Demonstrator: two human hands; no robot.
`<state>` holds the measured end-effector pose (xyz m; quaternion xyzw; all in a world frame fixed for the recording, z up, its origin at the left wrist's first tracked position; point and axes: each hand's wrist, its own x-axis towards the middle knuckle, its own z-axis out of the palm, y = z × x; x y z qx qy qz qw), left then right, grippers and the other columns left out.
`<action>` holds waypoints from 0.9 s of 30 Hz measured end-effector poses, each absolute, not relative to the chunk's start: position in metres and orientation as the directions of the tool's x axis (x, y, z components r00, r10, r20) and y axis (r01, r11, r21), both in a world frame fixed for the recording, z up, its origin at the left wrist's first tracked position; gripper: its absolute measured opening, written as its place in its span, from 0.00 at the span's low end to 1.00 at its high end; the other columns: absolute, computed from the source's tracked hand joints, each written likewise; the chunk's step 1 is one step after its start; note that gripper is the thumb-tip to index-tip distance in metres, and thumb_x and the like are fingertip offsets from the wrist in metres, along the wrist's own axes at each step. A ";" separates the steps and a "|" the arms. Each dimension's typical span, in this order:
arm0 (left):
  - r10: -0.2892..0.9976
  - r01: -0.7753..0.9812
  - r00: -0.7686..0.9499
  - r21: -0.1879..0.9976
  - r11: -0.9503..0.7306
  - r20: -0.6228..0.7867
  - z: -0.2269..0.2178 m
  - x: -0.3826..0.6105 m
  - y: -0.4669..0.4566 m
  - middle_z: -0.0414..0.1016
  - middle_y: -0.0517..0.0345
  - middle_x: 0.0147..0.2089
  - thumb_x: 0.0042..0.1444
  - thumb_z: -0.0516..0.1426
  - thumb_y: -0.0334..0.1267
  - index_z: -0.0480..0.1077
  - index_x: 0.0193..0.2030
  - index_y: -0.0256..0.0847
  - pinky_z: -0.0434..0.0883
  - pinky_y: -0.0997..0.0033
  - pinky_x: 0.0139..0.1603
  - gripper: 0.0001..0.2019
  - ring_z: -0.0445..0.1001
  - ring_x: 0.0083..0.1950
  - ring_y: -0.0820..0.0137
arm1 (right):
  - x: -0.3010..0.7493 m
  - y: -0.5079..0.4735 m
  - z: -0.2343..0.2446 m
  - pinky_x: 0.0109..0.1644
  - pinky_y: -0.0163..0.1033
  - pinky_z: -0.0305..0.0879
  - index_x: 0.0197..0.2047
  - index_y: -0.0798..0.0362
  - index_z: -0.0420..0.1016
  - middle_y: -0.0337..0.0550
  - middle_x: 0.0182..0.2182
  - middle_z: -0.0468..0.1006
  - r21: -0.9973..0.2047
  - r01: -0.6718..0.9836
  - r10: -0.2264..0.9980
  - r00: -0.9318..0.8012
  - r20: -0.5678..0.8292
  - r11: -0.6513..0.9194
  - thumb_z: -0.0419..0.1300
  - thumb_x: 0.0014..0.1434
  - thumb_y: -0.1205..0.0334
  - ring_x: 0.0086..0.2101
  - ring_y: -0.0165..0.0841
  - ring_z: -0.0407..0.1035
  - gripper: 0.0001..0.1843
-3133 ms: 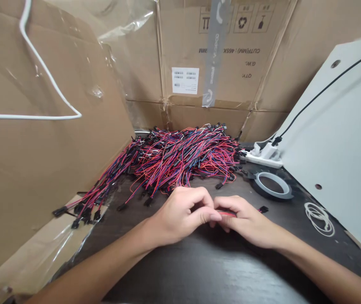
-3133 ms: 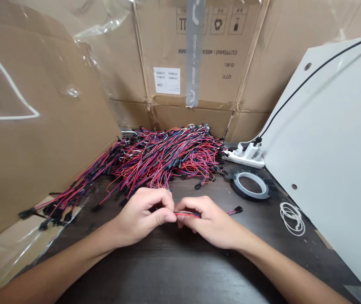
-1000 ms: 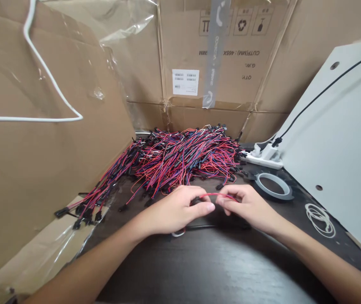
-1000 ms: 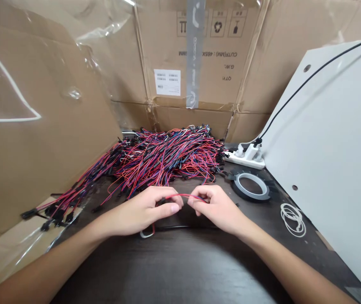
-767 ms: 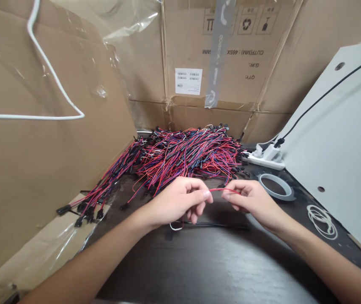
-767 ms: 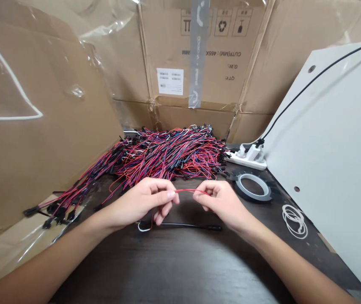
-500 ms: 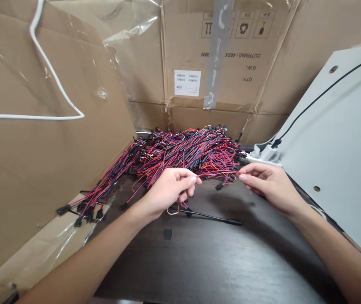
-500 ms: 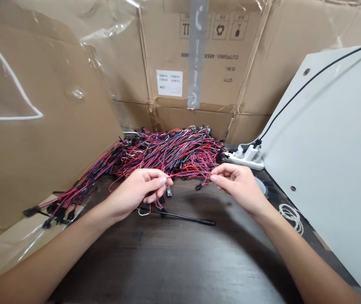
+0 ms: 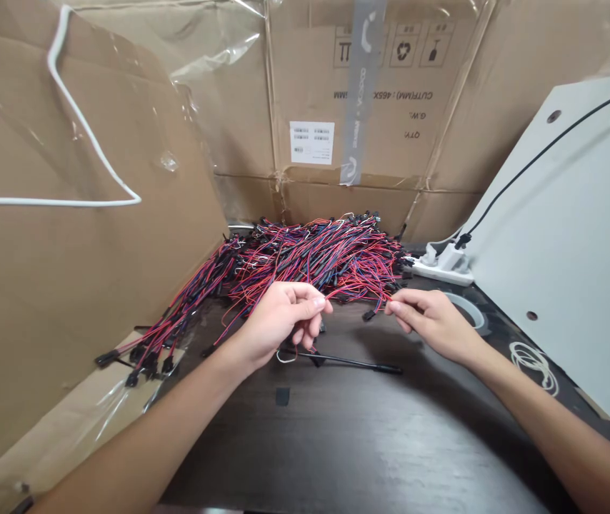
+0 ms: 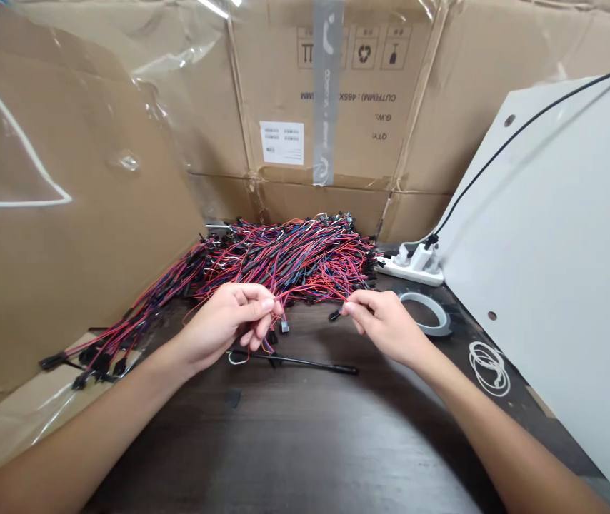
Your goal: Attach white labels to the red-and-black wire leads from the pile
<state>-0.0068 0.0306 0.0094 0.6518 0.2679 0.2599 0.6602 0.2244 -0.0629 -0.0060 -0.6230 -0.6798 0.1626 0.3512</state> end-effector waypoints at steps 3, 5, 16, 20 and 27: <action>0.700 0.028 0.714 0.999 -0.019 -0.007 0.009 -0.006 0.029 0.67 0.63 0.16 0.55 0.56 0.38 0.69 0.29 0.34 0.54 0.85 0.12 0.09 0.63 0.13 0.80 | 0.223 -0.065 -0.006 0.24 0.33 0.54 0.28 0.55 0.72 0.34 0.14 0.64 -0.699 0.690 0.955 0.040 0.294 0.186 0.50 0.62 0.55 0.18 0.27 0.58 0.17; 0.731 0.047 0.682 0.997 -0.059 0.011 0.008 -0.004 0.028 0.67 0.64 0.16 0.55 0.55 0.38 0.68 0.29 0.34 0.54 0.85 0.12 0.09 0.63 0.13 0.81 | 0.224 -0.065 -0.006 0.23 0.33 0.53 0.29 0.55 0.73 0.34 0.13 0.64 -0.715 0.673 0.947 0.067 0.315 0.190 0.50 0.61 0.55 0.17 0.27 0.57 0.17; 0.751 0.283 0.623 0.833 -0.475 0.217 -0.004 -0.001 0.031 0.72 0.59 0.24 0.57 0.53 0.35 0.70 0.32 0.35 0.68 0.76 0.24 0.07 0.72 0.23 0.74 | 0.222 -0.061 -0.009 0.25 0.34 0.55 0.29 0.55 0.74 0.38 0.18 0.71 -0.672 0.731 0.926 0.160 0.341 0.121 0.55 0.58 0.53 0.20 0.30 0.62 0.15; 0.673 0.374 0.620 0.603 -0.705 0.403 0.000 -0.004 0.031 0.75 0.58 0.27 0.57 0.54 0.33 0.72 0.29 0.36 0.68 0.74 0.33 0.08 0.72 0.28 0.73 | 0.222 -0.062 -0.012 0.26 0.34 0.54 0.27 0.54 0.73 0.38 0.18 0.71 -0.553 0.810 0.902 0.070 0.425 0.198 0.51 0.62 0.57 0.18 0.28 0.60 0.17; 0.722 0.374 0.630 0.704 -0.604 0.285 -0.001 -0.003 0.029 0.73 0.59 0.22 0.56 0.53 0.31 0.71 0.26 0.35 0.66 0.77 0.24 0.10 0.70 0.21 0.75 | 0.223 -0.062 -0.017 0.26 0.33 0.54 0.27 0.52 0.69 0.37 0.16 0.69 -0.465 0.851 0.892 -0.009 0.453 0.245 0.47 0.65 0.59 0.17 0.28 0.59 0.18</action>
